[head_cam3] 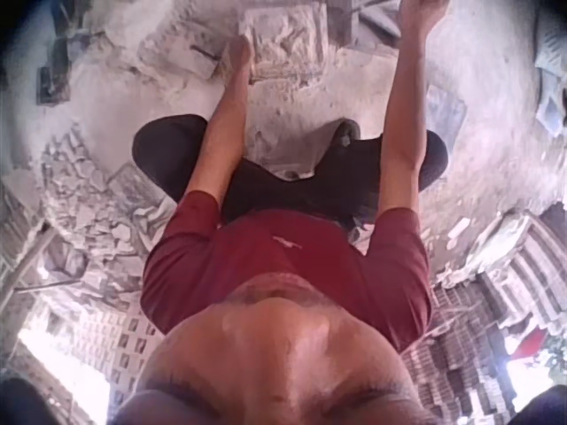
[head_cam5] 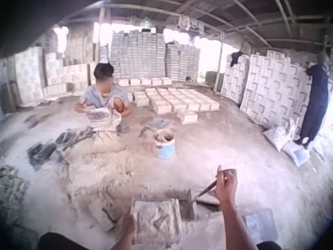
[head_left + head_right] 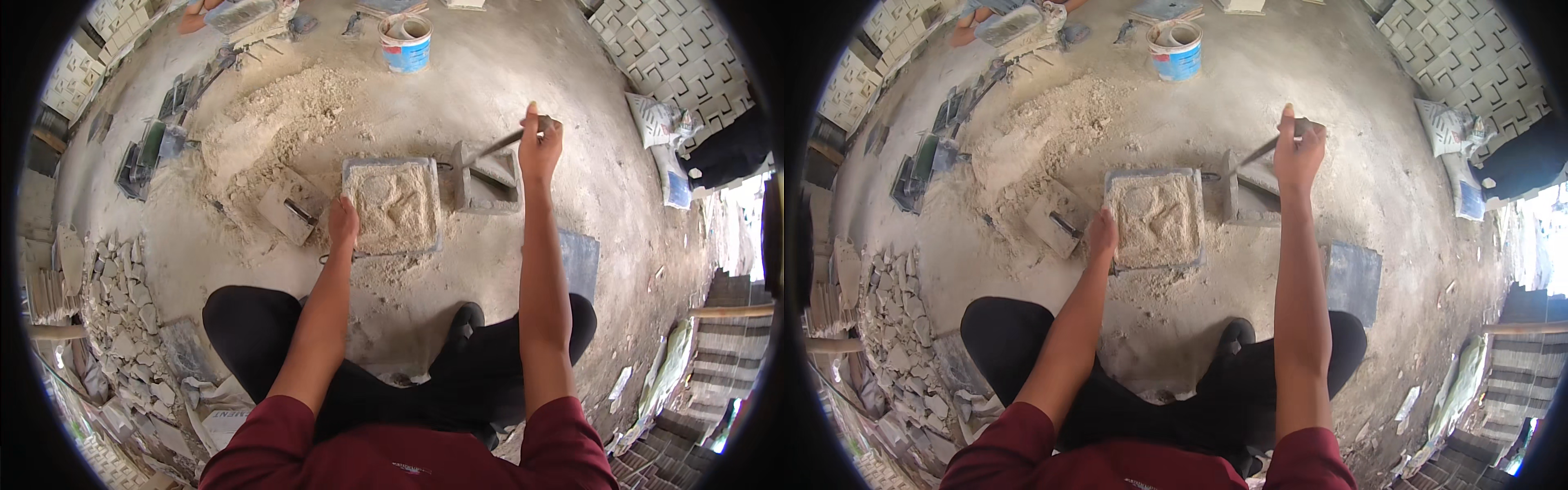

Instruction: The person mixes dry material in a small container using a wooden tool, then uses a metal tool to clean the edges of the container before picking up a stone slab.

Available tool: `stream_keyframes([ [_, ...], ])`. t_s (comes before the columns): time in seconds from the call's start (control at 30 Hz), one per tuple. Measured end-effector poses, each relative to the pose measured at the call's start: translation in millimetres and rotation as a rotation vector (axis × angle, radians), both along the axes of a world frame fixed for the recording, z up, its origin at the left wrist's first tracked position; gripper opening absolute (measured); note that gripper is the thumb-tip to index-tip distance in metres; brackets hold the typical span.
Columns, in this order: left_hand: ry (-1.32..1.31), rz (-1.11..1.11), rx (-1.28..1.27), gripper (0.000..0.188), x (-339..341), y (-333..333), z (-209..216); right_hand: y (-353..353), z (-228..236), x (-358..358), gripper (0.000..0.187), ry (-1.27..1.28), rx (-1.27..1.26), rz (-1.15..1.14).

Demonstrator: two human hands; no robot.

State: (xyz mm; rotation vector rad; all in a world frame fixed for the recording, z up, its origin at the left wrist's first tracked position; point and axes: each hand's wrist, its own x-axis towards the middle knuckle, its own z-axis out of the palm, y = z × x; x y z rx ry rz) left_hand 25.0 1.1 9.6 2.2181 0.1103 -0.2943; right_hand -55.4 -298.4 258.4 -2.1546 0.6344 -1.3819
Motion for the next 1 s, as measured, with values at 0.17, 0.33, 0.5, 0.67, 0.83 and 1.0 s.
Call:
stream_keyframes([
  [0.17, -0.07, 0.002, 0.039, 0.049, 2.1, -21.1, 3.4, 42.0, -17.6, 6.8, 0.052, -0.355, 0.824, 0.268],
  [0.33, -0.112, 0.045, 0.002, 0.048, 7.9, -10.3, -1.2, 87.5, 13.6, 31.1, 0.05, -0.31, 0.889, 0.489],
  [0.5, -0.145, 0.094, -0.063, 0.048, 6.7, -19.4, 1.6, 92.6, 3.5, 38.9, 0.046, -0.301, 0.695, 0.697],
  [0.67, -0.129, 0.077, -0.114, 0.047, 7.0, -19.3, 4.9, 101.2, -58.9, 38.9, 0.043, -0.021, 0.661, 0.628],
  [0.83, -0.094, 0.075, -0.174, 0.045, 9.9, -6.2, -3.7, 117.1, -23.2, 22.6, 0.043, -0.223, 0.718, 0.779],
  [1.0, -0.128, 0.067, -0.071, 0.043, 4.8, -20.1, 4.9, 112.5, -71.4, 6.2, 0.041, -0.098, 0.565, 0.698],
])
